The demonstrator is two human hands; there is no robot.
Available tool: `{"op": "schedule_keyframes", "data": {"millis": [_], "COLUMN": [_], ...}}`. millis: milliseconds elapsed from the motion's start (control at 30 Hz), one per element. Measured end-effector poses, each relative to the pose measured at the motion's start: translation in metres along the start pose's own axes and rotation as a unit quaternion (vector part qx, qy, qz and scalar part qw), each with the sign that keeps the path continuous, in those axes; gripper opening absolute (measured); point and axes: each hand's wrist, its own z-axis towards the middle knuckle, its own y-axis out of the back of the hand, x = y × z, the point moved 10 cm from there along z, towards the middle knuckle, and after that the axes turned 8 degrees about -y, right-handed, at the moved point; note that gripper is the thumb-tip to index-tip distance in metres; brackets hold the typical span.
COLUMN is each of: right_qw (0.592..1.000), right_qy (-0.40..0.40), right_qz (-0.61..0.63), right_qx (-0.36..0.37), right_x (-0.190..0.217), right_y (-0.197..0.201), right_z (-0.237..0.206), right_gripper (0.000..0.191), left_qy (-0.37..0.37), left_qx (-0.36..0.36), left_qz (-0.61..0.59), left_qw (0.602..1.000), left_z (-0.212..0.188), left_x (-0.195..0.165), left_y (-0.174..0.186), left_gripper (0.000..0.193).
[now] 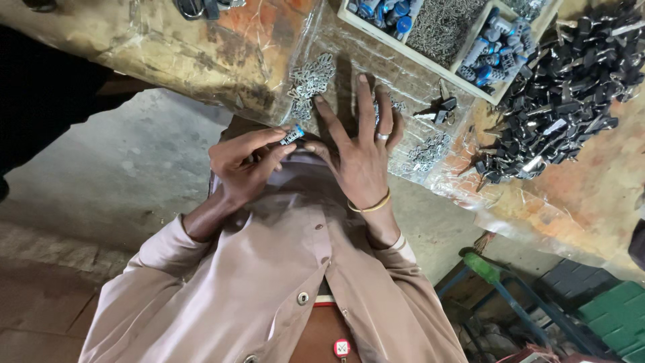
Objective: The person assembles lock cylinder cores at a workbench. They pick small blue and silver lock pins and springs from a compartment tray, insert the components by hand into lock bodies one at a time, and place the assembled cores into an orange basin, with piles of padlocks on the table.
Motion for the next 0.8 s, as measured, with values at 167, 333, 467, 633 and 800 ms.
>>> {"op": "schedule_keyframes", "data": {"millis": [167, 333, 467, 633, 800], "right_qw": [1.0, 1.0, 0.999, 0.996, 0.986], "right_qy": [-0.019, -0.003, -0.015, 0.048, 0.061], "right_qz": [0.022, -0.025, -0.008, 0.019, 0.105], "right_qx": [0.001, -0.008, -0.03, -0.073, -0.117], "right_x": [-0.009, -0.003, -0.011, -0.02, -0.022], "right_y": [0.003, -0.002, 0.004, 0.021, 0.033], "right_z": [-0.002, -0.001, -0.01, -0.037, -0.046], "right_gripper": [0.06, 0.063, 0.051, 0.028, 0.022], "left_qy": [-0.007, -0.01, 0.013, 0.027, -0.049], "left_qx": [0.009, 0.012, 0.024, 0.049, 0.07], "left_qz": [0.005, -0.004, -0.004, -0.017, -0.004], "left_qw": [1.0, 1.0, 1.0, 0.998, 0.996], "left_z": [0.003, 0.006, 0.005, 0.004, 0.007], "left_x": [-0.001, -0.004, -0.001, 0.008, 0.005], "left_y": [-0.003, -0.006, -0.009, -0.024, -0.046], "left_gripper": [0.024, 0.024, 0.023, 0.024, 0.027]}}
